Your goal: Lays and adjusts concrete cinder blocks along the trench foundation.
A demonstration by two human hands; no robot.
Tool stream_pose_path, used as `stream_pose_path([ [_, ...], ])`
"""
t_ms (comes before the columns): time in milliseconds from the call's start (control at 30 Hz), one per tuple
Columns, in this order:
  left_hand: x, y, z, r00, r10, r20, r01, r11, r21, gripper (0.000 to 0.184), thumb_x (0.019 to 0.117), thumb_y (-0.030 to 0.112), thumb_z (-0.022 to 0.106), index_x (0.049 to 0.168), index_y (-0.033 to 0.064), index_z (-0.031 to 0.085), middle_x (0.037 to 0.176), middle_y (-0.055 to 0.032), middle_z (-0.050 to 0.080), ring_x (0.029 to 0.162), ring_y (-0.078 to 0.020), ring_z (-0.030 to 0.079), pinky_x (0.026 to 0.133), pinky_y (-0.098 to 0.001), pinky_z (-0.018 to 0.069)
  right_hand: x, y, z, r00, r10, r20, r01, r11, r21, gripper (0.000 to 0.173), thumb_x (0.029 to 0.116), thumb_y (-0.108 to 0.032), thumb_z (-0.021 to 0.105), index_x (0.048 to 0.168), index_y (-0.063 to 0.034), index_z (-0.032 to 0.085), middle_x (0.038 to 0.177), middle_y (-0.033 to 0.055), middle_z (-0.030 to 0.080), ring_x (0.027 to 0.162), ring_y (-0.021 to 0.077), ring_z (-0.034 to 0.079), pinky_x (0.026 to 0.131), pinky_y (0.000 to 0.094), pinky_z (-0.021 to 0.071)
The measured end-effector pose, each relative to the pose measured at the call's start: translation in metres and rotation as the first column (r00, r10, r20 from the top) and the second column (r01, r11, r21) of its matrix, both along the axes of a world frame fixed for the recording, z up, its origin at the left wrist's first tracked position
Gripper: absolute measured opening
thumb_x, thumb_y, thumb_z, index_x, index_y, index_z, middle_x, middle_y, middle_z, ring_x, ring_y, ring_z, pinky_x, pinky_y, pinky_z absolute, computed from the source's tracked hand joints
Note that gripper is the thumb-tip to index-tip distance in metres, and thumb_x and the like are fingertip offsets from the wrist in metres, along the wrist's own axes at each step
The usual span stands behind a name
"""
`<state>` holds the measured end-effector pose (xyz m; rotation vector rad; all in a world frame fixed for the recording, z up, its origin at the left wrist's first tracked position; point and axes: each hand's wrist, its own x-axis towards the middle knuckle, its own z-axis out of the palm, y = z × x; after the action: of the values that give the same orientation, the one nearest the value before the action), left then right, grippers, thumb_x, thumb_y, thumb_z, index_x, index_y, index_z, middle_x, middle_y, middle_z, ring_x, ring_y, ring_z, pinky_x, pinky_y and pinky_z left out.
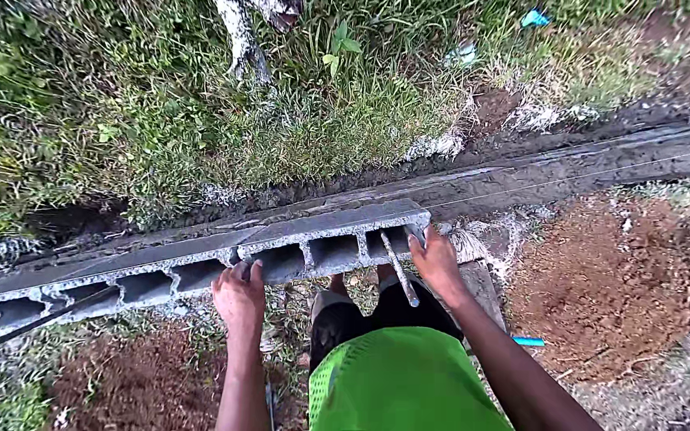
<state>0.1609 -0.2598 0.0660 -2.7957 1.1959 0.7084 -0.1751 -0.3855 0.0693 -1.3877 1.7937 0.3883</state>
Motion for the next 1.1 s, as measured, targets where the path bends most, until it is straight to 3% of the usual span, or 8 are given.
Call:
stream_pose_path([
  [233, 0.001, 0.004, -0.003, 1.000, -0.013, -0.002, 0.013, 1.000, -0.015, 0.039, 0.1023, 0.034, 0.062, 0.107, -0.0027, 0.074, 0.109, -0.0275, 0.070, 0.114, -0.0485, 0.062, 0.103, -0.0642, 0.0435, 0.002, -0.004, 0.006, 1.000, -0.002, -0.012, 0.002, 1.000, 0.021, 0.039, 0.1067, -0.033, 0.053, 0.118, 0.0023, 0.063, 0.099, 0.0216, 0.071, 0.103, 0.0376, 0.070, 0.094, 0.0537, 0.0520],
  [500, 0.002, 0.003, -0.002, 1.000, -0.013, -0.005, 0.013, 1.000, -0.005, 0.039, 0.1033, 0.035, 0.060, 0.108, -0.0016, 0.074, 0.109, -0.0270, 0.069, 0.115, -0.0481, 0.061, 0.102, -0.0641, 0.0436, 0.003, -0.008, 0.007, 1.000, 0.004, -0.003, -0.004, 0.999, 0.042, 0.037, 0.1069, -0.033, 0.054, 0.118, 0.0013, 0.063, 0.101, 0.0217, 0.071, 0.105, 0.0378, 0.069, 0.095, 0.0542, 0.0514],
  [833, -0.001, 0.002, -0.003, 1.000, -0.017, 0.002, 0.017, 0.999, -0.034, 0.040, 0.1026, 0.035, 0.061, 0.107, -0.0029, 0.074, 0.107, -0.0290, 0.068, 0.112, -0.0506, 0.061, 0.100, -0.0657, 0.0440, 0.006, -0.018, 0.012, 0.996, 0.084, -0.043, -0.078, 0.988, 0.136, 0.044, 0.1093, -0.035, 0.047, 0.128, 0.0032, 0.059, 0.113, 0.0230, 0.070, 0.116, 0.0367, 0.066, 0.102, 0.0518, 0.0493],
  [1100, -0.001, 0.001, -0.002, 1.000, 0.001, 0.004, -0.001, 1.000, -0.016, 0.040, 0.1030, 0.036, 0.061, 0.108, -0.0015, 0.074, 0.108, -0.0276, 0.068, 0.113, -0.0486, 0.061, 0.101, -0.0643, 0.0441, 0.011, -0.022, 0.014, 0.992, 0.098, -0.083, -0.083, 0.983, 0.162, 0.046, 0.1096, -0.036, 0.047, 0.132, 0.0034, 0.056, 0.112, 0.0225, 0.070, 0.116, 0.0361, 0.066, 0.103, 0.0497, 0.0495],
])
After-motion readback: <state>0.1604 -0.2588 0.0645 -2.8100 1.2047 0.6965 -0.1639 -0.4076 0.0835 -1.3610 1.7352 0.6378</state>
